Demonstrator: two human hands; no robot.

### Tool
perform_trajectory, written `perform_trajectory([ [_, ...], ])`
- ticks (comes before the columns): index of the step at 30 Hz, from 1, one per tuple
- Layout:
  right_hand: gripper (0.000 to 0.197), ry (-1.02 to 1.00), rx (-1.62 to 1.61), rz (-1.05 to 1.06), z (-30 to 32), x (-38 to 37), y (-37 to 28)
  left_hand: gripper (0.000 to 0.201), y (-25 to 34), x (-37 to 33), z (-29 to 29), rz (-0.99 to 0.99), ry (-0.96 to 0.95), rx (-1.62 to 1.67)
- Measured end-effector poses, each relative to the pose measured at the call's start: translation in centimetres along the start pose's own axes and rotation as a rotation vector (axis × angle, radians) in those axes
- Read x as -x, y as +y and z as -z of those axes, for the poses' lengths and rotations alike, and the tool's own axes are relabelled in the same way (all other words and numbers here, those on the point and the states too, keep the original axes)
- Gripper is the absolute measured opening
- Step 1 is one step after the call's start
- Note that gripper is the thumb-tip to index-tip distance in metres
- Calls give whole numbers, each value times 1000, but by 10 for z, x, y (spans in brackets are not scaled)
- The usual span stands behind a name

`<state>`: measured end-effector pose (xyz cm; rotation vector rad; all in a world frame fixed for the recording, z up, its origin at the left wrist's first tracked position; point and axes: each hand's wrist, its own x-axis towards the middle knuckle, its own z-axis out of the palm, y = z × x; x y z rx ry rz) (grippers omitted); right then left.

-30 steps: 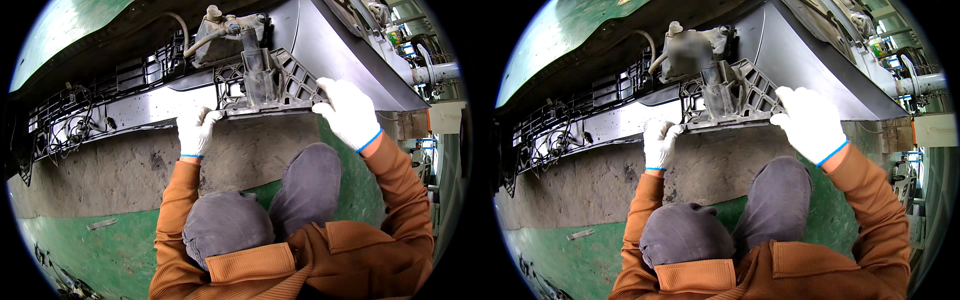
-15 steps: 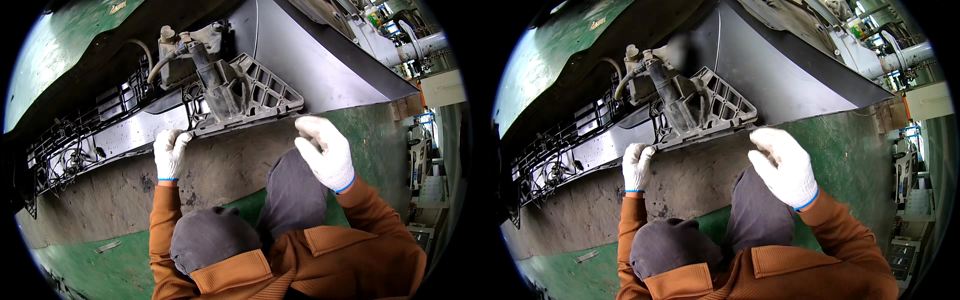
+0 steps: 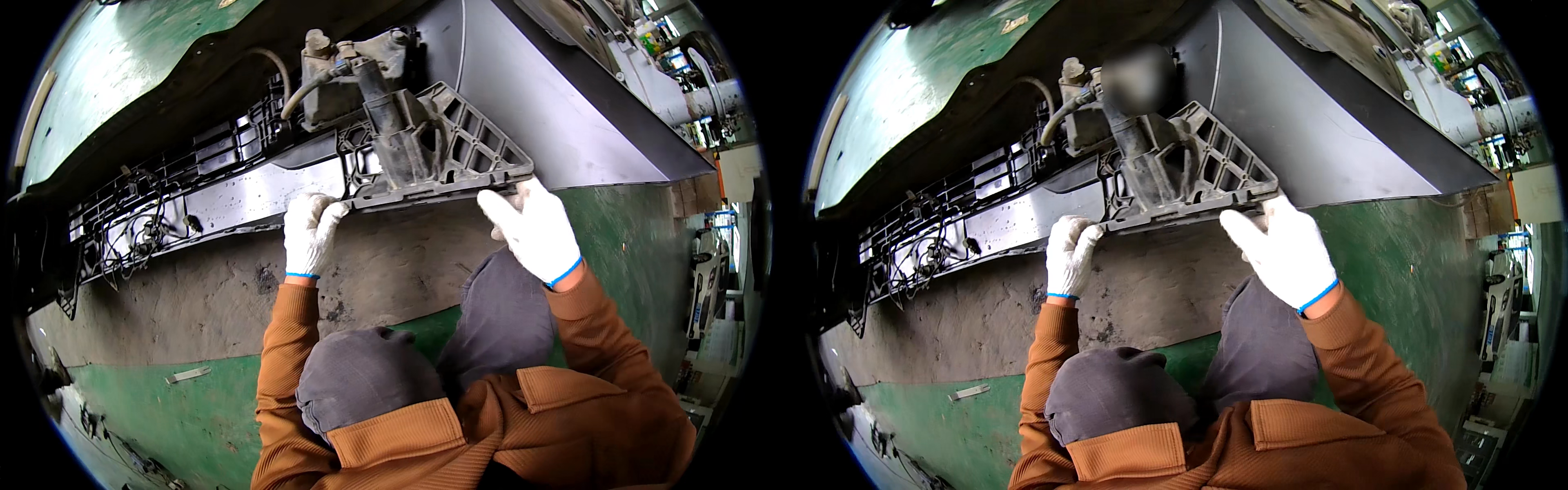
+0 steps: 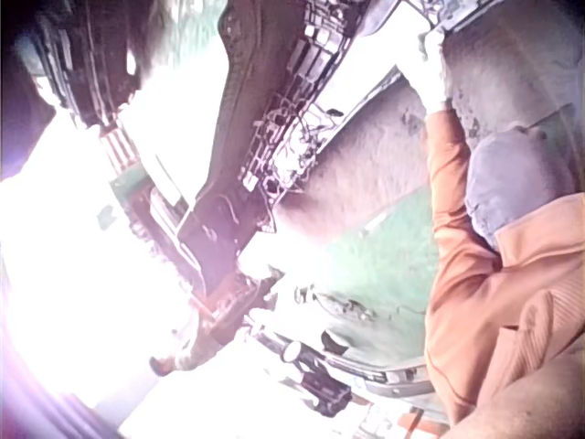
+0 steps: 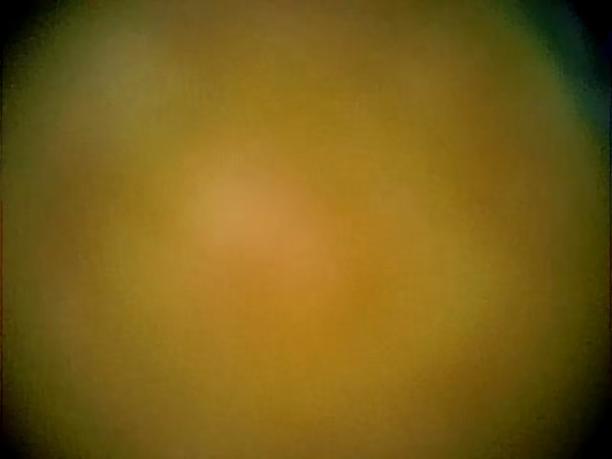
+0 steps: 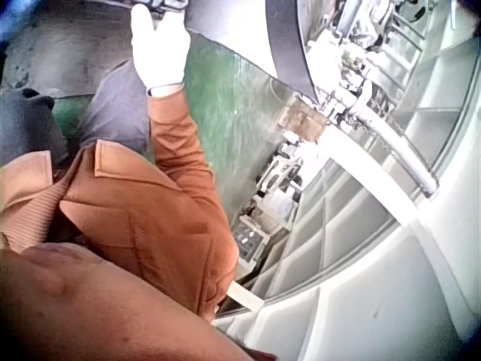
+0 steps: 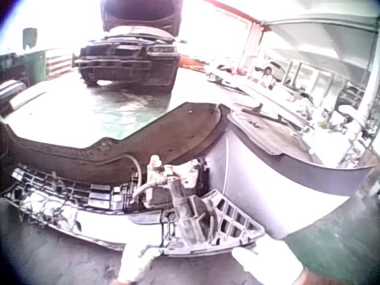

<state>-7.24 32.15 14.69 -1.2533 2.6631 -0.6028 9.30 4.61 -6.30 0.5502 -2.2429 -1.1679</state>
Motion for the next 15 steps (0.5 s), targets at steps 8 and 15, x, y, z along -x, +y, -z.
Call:
perform_trajectory([
  [8,38,168,-475,-588,-19,-16,-34,21,4,-2,3,-15,-13,85],
  [15,43,147,-454,-627,-14,-16,-43,27,-2,-4,6,-49,-55,70],
])
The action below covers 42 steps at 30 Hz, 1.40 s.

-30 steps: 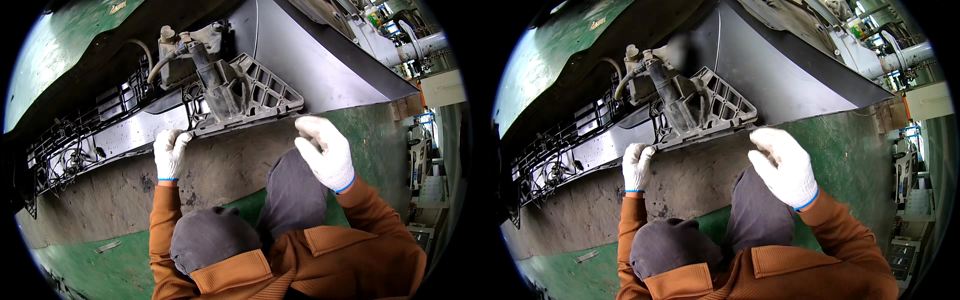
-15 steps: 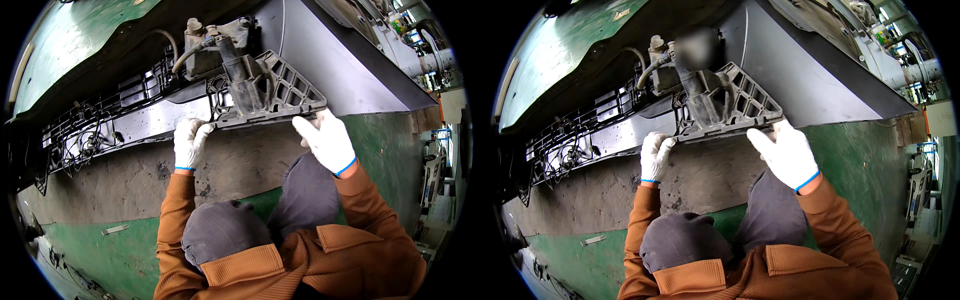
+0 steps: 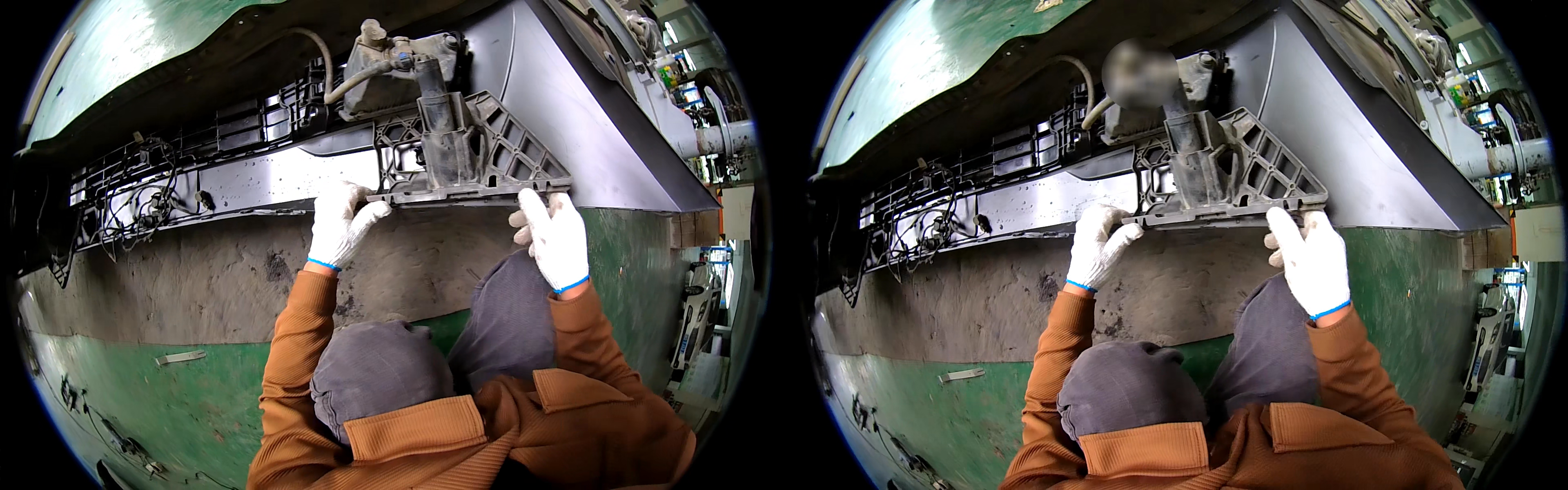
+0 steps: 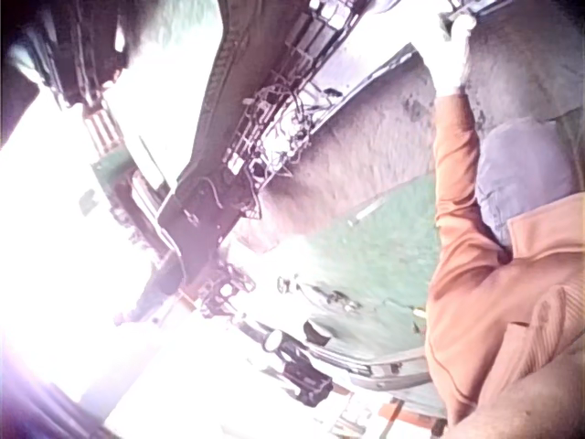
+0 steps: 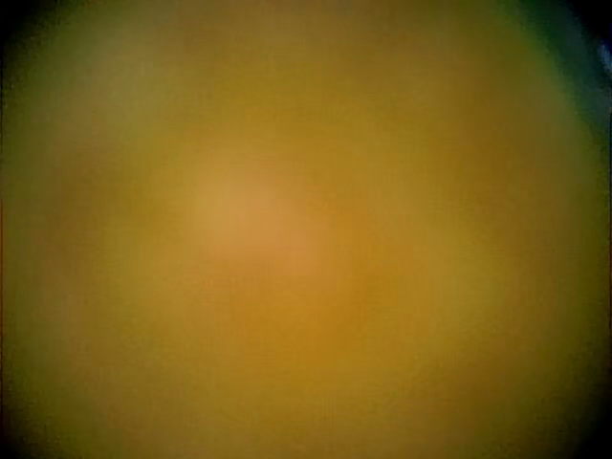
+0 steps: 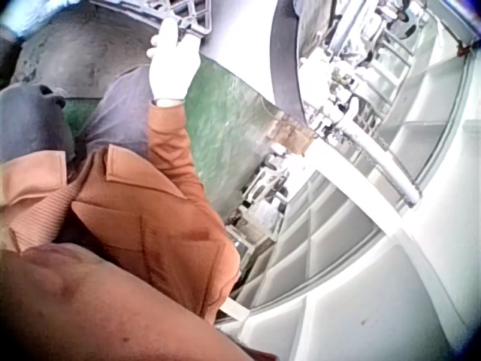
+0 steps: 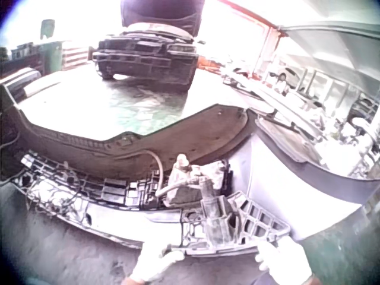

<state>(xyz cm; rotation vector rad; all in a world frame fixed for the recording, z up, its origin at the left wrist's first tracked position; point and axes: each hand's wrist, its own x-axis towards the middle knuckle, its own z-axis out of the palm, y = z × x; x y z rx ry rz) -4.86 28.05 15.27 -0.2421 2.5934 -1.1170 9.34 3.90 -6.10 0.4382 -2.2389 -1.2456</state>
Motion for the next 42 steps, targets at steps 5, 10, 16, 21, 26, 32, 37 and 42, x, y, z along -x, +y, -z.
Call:
perform_trajectory([
  [5,42,35,-19,-29,-6,4,-1,27,-7,2,-6,1,54,27],
  [10,38,0,14,-46,-2,5,-10,27,-1,2,-4,77,48,66],
  [16,33,66,71,6,-6,4,-16,30,3,2,-5,108,93,34],
  [21,31,75,71,25,-8,6,-17,30,3,4,-10,131,137,-34],
  [26,31,100,132,66,-9,5,-13,32,7,3,-14,162,141,-13],
  [32,32,87,190,117,-7,3,-11,31,4,-1,-9,175,80,-19],
  [37,31,89,209,189,-6,3,-9,34,2,-6,-8,175,35,-5],
  [42,28,77,331,334,-2,-1,4,38,3,-7,-5,123,22,-104],
])
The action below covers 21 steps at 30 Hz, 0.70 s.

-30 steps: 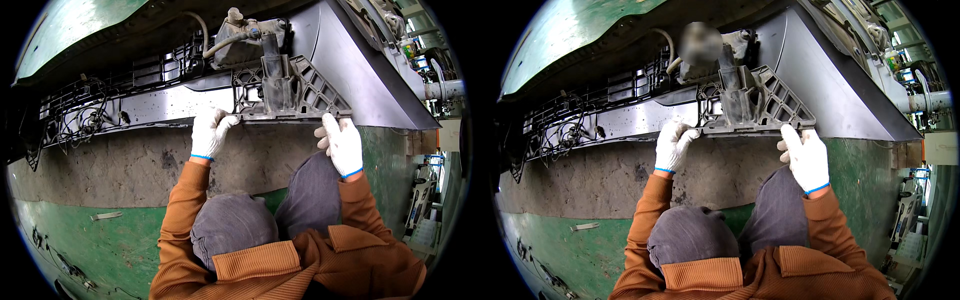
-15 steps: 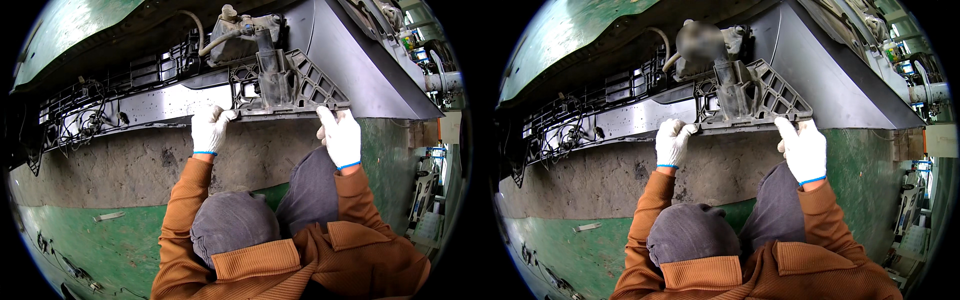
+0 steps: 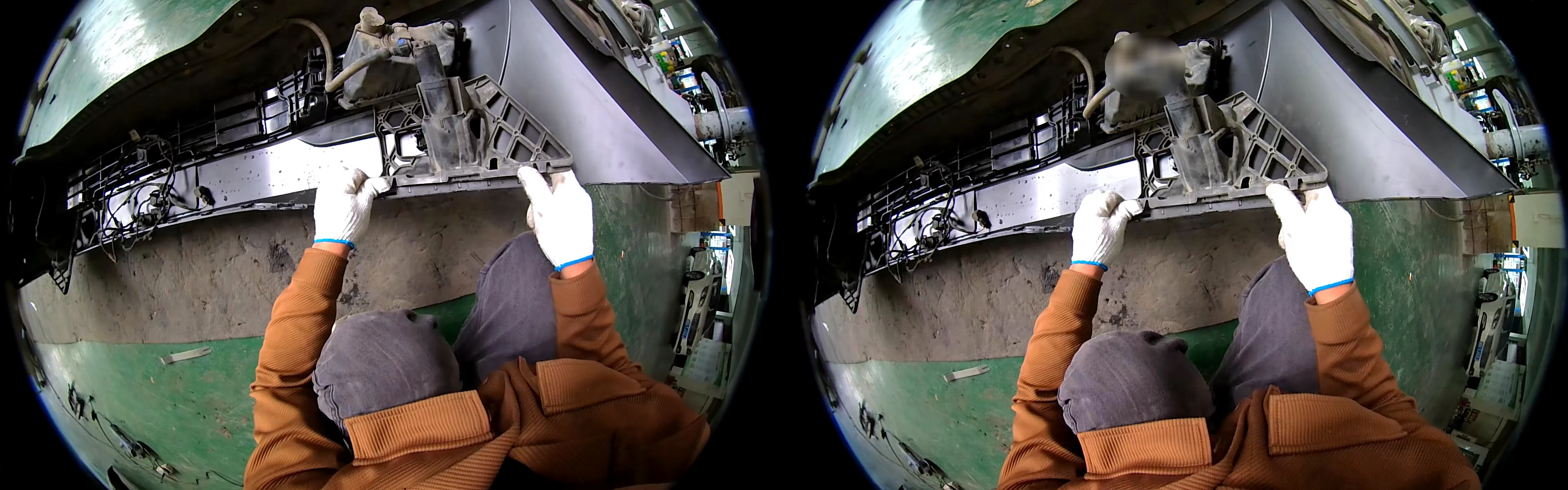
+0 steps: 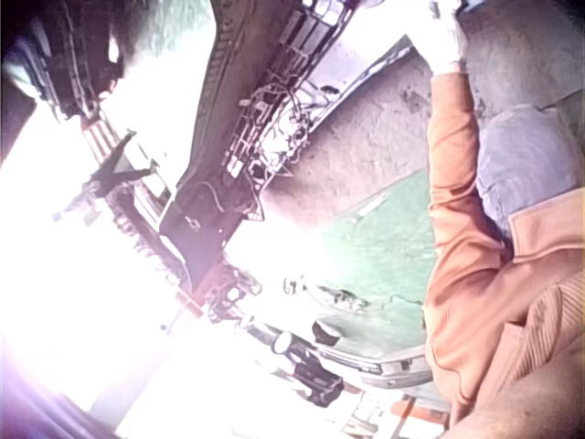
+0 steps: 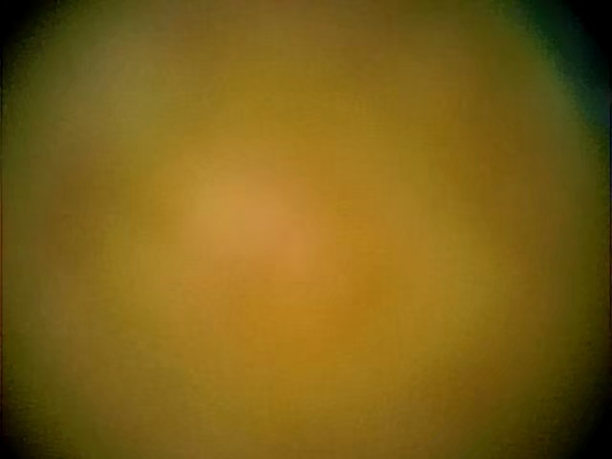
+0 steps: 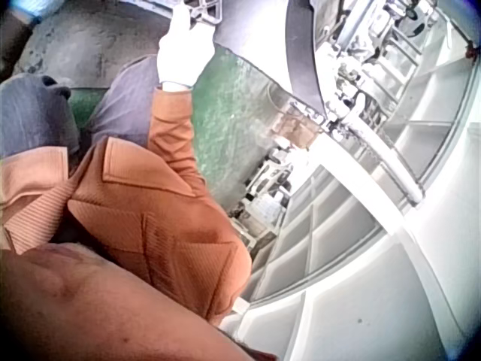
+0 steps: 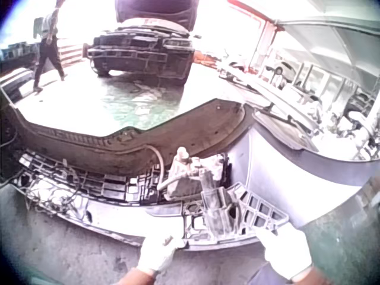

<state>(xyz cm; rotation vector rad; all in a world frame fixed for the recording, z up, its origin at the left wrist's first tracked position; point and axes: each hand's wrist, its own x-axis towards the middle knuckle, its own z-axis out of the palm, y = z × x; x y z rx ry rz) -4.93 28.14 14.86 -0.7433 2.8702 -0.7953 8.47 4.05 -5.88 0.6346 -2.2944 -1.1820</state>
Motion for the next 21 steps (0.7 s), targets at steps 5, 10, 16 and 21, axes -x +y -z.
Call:
perform_trajectory([
  [5,30,-1,9,32,-2,-1,-1,43,5,-4,6,72,-76,55],
  [10,37,60,26,25,-4,-2,-2,43,2,-12,9,95,-189,57],
  [16,35,-72,-147,-220,7,1,-16,42,-6,-12,9,17,-199,42],
  [21,34,49,-385,-97,18,31,-4,38,-11,-8,7,-23,-146,66],
])
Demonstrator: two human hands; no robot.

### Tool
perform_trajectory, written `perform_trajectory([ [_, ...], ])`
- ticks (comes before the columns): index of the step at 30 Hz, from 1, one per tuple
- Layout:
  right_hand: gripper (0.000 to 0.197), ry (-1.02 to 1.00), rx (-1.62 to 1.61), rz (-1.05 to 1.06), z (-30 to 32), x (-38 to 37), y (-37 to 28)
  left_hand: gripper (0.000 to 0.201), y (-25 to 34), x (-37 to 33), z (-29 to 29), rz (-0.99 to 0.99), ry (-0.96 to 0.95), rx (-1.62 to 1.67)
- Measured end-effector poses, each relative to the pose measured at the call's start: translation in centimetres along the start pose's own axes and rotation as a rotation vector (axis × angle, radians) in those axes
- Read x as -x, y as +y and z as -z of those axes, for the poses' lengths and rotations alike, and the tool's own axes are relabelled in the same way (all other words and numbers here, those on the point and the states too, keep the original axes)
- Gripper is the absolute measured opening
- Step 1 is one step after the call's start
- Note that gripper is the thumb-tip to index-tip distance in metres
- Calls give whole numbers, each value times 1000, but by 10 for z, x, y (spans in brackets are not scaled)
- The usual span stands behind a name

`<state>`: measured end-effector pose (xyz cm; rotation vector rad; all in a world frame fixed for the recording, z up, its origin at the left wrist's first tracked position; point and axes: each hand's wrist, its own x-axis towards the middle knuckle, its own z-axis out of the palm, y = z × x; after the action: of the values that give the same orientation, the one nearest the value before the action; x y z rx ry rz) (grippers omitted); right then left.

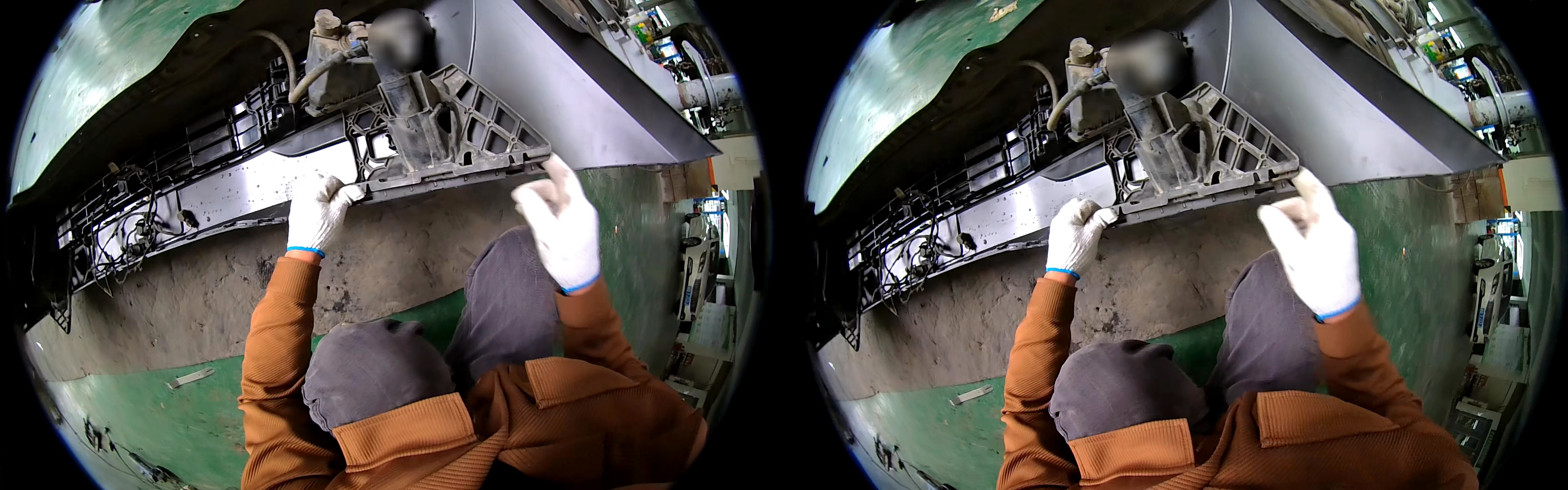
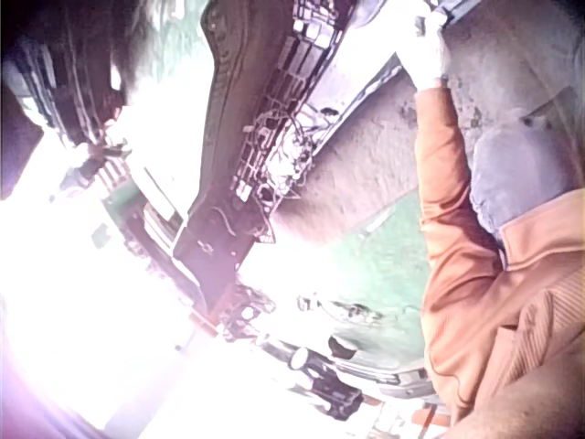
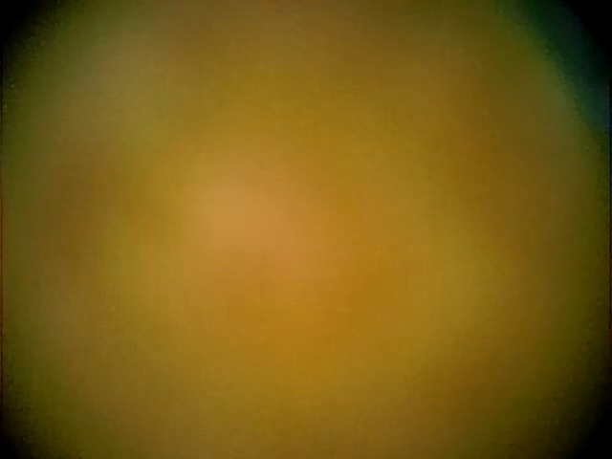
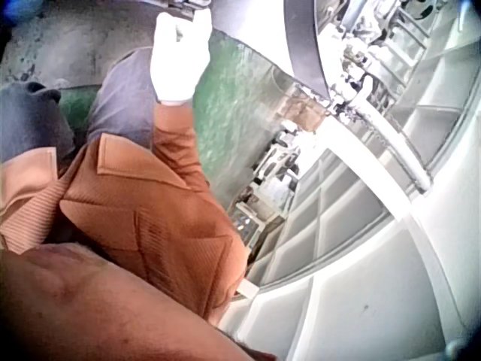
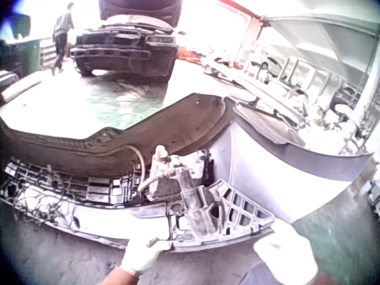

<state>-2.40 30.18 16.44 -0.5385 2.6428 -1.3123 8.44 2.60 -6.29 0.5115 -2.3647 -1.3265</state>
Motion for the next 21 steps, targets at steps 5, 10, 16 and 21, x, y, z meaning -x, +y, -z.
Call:
perform_trajectory([
  [5,37,115,-32,-181,88,9,89,28,-5,1,-4,-34,52,-55],
  [10,70,-306,692,-537,111,73,335,24,0,-3,-10,21,-6,2],
  [16,78,-392,591,-678,17,112,367,27,-44,0,-2,148,-51,104],
  [21,49,-388,623,-642,-13,87,393,33,-44,10,14,206,61,-192],
])
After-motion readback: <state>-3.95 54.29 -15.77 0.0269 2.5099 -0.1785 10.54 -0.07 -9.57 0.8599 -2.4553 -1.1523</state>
